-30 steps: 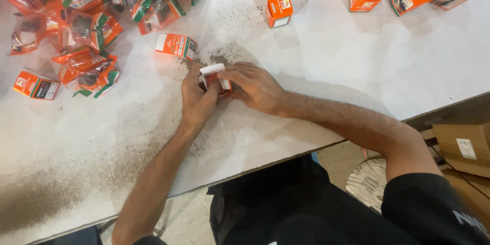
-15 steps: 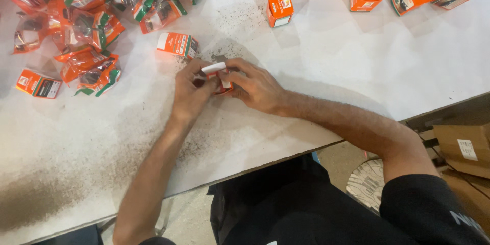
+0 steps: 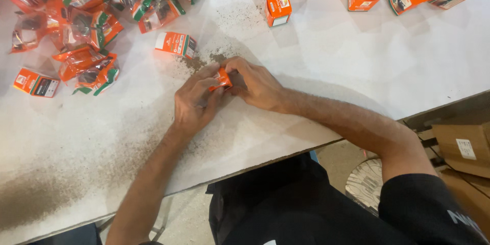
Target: The person picks up small orange product boxes from a pile on the table, opens and folds each box, and inserts it into a clear plastic pouch, setting the filled pouch aside with a growing pile of packed items.
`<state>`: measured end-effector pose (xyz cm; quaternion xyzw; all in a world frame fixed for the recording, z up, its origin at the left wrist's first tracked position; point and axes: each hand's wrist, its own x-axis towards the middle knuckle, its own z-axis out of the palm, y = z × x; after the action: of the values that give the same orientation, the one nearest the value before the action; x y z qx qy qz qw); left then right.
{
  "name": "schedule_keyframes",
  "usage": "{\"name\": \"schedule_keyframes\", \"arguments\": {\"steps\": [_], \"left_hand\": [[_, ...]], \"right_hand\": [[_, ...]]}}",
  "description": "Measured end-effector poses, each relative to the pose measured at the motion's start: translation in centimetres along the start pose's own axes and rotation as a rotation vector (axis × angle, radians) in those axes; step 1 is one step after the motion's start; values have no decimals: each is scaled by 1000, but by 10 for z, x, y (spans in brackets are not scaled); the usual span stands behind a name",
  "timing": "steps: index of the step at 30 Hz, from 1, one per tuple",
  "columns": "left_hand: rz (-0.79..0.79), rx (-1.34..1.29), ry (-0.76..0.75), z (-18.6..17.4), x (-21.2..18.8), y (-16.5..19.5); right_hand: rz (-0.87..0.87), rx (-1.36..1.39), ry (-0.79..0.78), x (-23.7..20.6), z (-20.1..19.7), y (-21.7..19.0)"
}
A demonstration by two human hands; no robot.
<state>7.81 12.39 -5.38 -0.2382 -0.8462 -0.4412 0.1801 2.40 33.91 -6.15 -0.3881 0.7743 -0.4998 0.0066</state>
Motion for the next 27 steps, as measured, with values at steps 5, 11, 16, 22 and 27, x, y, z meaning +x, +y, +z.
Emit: {"name": "schedule_keyframes", "arguments": {"steps": [5, 11, 16, 22, 27], "left_hand": [[191, 187, -88, -7, 1, -1], [203, 352, -24, -11, -2, 1], [-44, 590, 262, -26, 26, -16], [108, 276, 33, -8, 44, -16], [60, 41, -32, 2, 46, -32]], "right_hand": [[-36, -74, -21, -1, -1, -4], [-99, -297, -10, 5, -10, -1], [-105, -658, 379, 12, -41, 13], [171, 353, 43, 6, -23, 31], [224, 690, 78, 3, -15, 42]]}}
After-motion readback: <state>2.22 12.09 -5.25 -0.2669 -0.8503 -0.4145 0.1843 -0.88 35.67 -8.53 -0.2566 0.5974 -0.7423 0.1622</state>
